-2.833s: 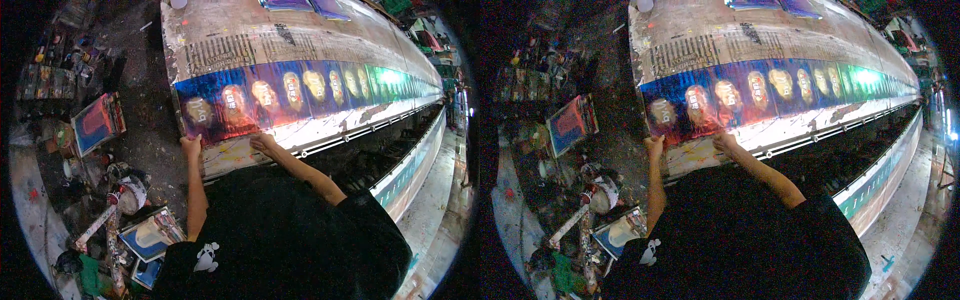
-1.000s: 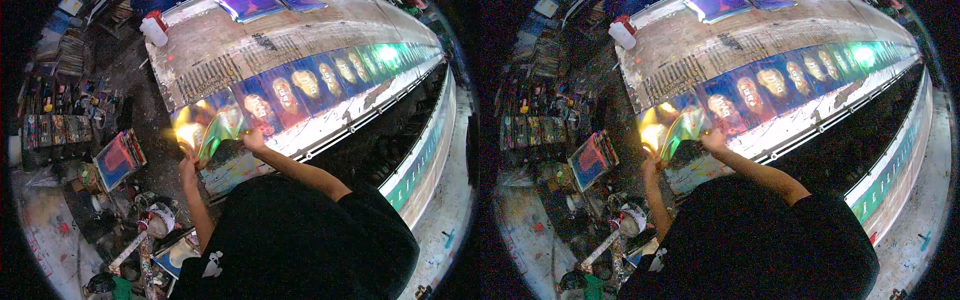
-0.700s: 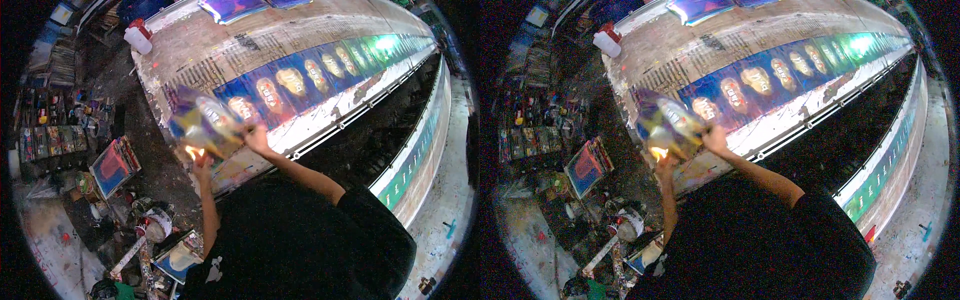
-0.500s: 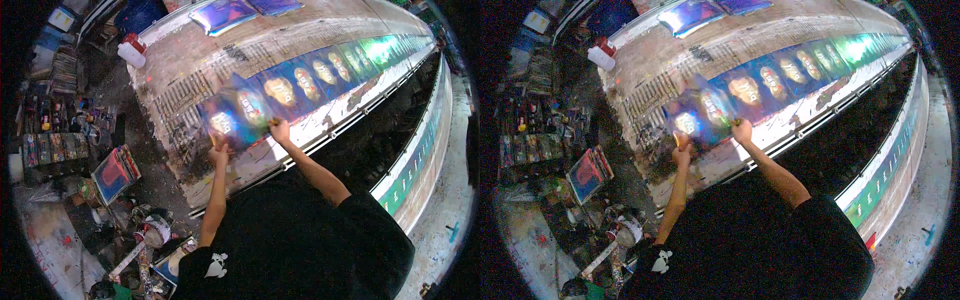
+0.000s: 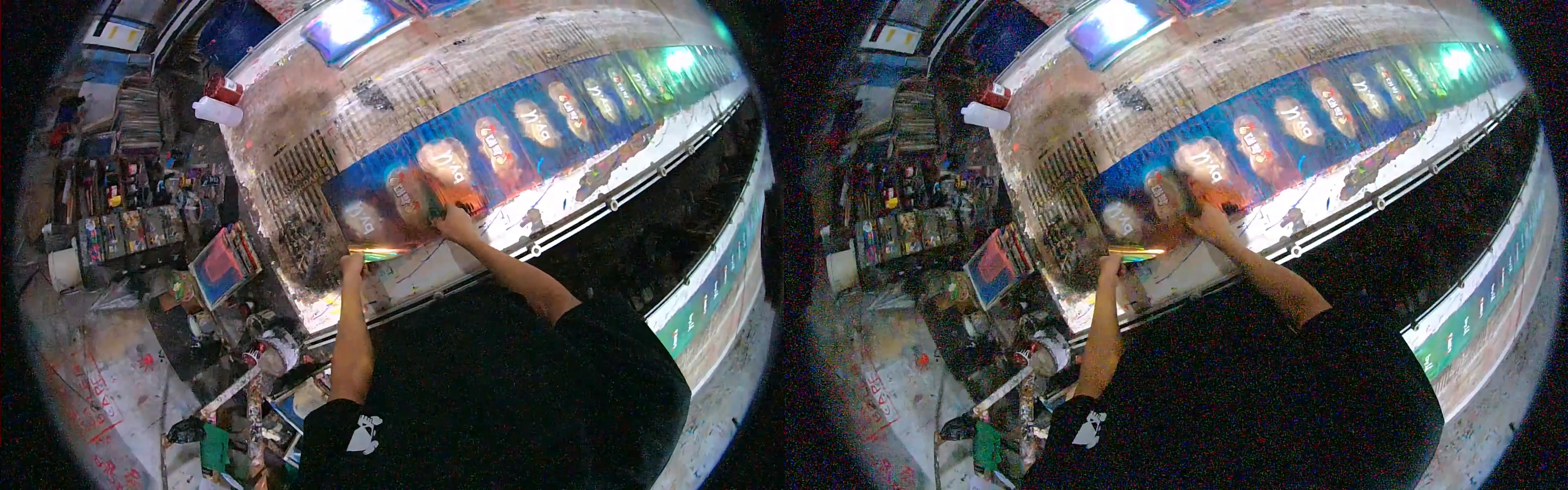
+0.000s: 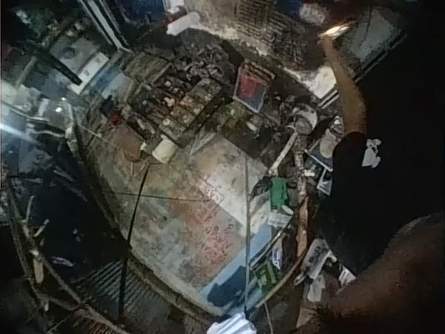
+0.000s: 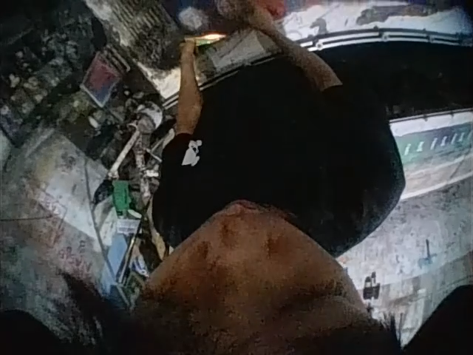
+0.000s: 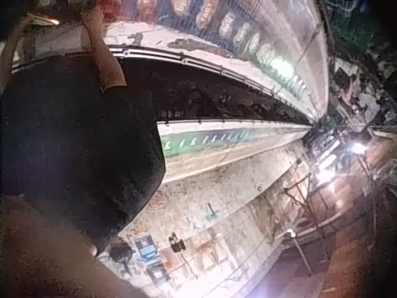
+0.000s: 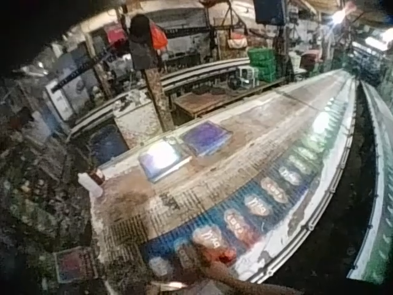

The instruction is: Applying and removing sheets on a screen-printing assembly line table.

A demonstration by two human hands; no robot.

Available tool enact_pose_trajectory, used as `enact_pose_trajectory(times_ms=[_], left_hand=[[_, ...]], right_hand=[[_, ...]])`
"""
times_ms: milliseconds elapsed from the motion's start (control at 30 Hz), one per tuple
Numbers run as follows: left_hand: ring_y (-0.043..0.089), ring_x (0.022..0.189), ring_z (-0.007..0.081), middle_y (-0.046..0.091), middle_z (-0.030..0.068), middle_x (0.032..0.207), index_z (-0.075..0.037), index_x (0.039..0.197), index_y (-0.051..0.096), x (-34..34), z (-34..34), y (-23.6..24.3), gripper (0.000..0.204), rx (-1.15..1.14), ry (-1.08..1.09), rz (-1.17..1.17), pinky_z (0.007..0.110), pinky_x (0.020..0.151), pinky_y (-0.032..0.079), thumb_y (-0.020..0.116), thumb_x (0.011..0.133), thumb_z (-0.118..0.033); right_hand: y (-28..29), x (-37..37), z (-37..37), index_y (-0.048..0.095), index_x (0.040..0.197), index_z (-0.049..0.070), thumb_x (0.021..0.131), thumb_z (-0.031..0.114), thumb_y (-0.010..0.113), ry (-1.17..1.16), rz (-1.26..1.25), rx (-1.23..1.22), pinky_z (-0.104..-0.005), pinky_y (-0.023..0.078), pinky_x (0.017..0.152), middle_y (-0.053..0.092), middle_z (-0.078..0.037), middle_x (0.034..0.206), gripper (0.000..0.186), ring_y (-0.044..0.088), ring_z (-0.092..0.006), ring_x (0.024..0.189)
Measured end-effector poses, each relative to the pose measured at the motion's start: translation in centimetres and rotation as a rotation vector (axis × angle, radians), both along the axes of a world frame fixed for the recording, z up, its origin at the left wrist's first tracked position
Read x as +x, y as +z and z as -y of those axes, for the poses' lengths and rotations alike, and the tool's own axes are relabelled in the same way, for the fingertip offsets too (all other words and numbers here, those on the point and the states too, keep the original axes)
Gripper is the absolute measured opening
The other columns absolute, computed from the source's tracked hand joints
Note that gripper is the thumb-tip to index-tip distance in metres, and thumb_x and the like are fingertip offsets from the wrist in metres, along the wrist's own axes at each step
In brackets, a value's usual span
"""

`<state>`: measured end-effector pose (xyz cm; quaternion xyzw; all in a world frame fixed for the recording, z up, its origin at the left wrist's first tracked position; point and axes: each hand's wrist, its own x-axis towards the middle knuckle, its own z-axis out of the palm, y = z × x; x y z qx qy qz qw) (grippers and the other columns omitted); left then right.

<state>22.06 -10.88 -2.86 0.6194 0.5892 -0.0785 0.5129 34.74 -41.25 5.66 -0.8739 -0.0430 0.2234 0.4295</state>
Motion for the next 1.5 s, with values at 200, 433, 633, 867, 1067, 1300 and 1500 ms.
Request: enact_pose_trajectory(times_ms=[200, 433, 633, 867, 1067, 1300, 1500], left_hand=[[0.035, 0.037, 0.0110, 0.042, 0.0003, 0.053, -0.006, 0.071, 0.053, 3.3, 1.0, 5.1, 0.016, -0.109, 0.036, 0.045, 0.027, 0.032, 0.028, 0.059, 0.082, -0.015], [0.037, 0.042, 0.0083, 0.045, -0.0007, 0.058, -0.006, 0.085, 0.055, 4.8, 5.3, 16.3, 0.010, -0.098, 0.031, 0.409, 0.025, 0.035, 0.035, 0.059, 0.083, -0.014], [0.035, 0.038, 0.0090, 0.041, -0.0005, 0.052, -0.005, 0.080, 0.054, -1.3, 0.4, 16.3, 0.016, -0.135, 0.174, 0.445, 0.027, 0.036, 0.039, 0.060, 0.083, -0.019], [0.045, 0.041, 0.0138, 0.044, 0.0011, 0.051, -0.006, 0.070, 0.054, -9.4, 1.3, 7.3, 0.023, -0.182, -0.124, 0.111, 0.032, 0.039, 0.041, 0.065, 0.079, -0.023], [0.052, 0.050, 0.0161, 0.055, 0.0067, 0.062, -0.001, 0.072, 0.054, -2.4, 13.0, 2.8, 0.026, 0.156, -0.281, 0.481, 0.031, 0.046, 0.041, 0.067, 0.078, -0.023], [0.056, 0.061, 0.0241, 0.060, 0.0128, 0.077, 0.000, 0.074, 0.059, 10.5, 23.2, 0.8, 0.038, 0.366, -0.376, 0.258, 0.037, 0.059, 0.044, 0.070, 0.072, -0.037], [0.055, 0.091, 0.0355, 0.058, 0.0227, 0.091, 0.000, 0.084, 0.060, 17.2, 32.2, 0.8, 0.047, 0.545, -0.504, -0.154, 0.046, 0.071, 0.045, 0.068, 0.070, -0.044]], right_hand=[[-1.4, 0.6, 0.3, 0.062, 0.078, -0.002, 0.070, 0.035, 0.065, -0.046, -0.090, -0.087, -0.0450, 0.048, 0.067, 0.062, -0.023, 0.075, 0.037, 0.061, -0.0374, 0.073], [-6.8, 0.4, -0.6, 0.067, 0.078, 0.006, 0.068, 0.029, 0.060, -0.100, -0.086, -0.077, -0.0421, 0.050, 0.064, 0.062, -0.021, 0.076, 0.026, 0.062, -0.0343, 0.066], [-8.8, -1.2, -3.8, 0.059, 0.063, -0.001, 0.069, 0.016, 0.061, -0.155, -0.440, 0.661, -0.0335, 0.047, 0.052, 0.058, -0.006, 0.062, 0.018, 0.058, -0.0203, 0.059], [-2.7, -2.0, -6.2, 0.047, 0.104, -0.002, 0.066, 0.006, 0.062, -0.036, 0.216, -0.031, -0.0462, 0.047, 0.056, 0.061, -0.019, 0.070, 0.042, 0.060, -0.0370, 0.065], [2.6, 2.5, 2.6, 0.036, 0.118, 0.004, 0.065, 0.002, 0.054, 0.124, 0.390, -0.131, -0.0505, 0.046, 0.058, 0.059, -0.022, 0.070, 0.056, 0.059, -0.0403, 0.066], [-2.1, 10.1, 18.3, 0.058, 0.098, 0.003, 0.066, 0.021, 0.069, -0.347, 0.308, -0.004, -0.0416, 0.049, 0.069, 0.063, -0.020, 0.084, 0.039, 0.063, -0.0330, 0.080], [-21.2, 14.2, 29.0, 0.060, 0.095, 0.003, 0.065, 0.013, 0.069, -0.610, -0.023, 0.648, -0.0398, 0.049, 0.072, 0.064, -0.016, 0.088, 0.033, 0.063, -0.0291, 0.085]])
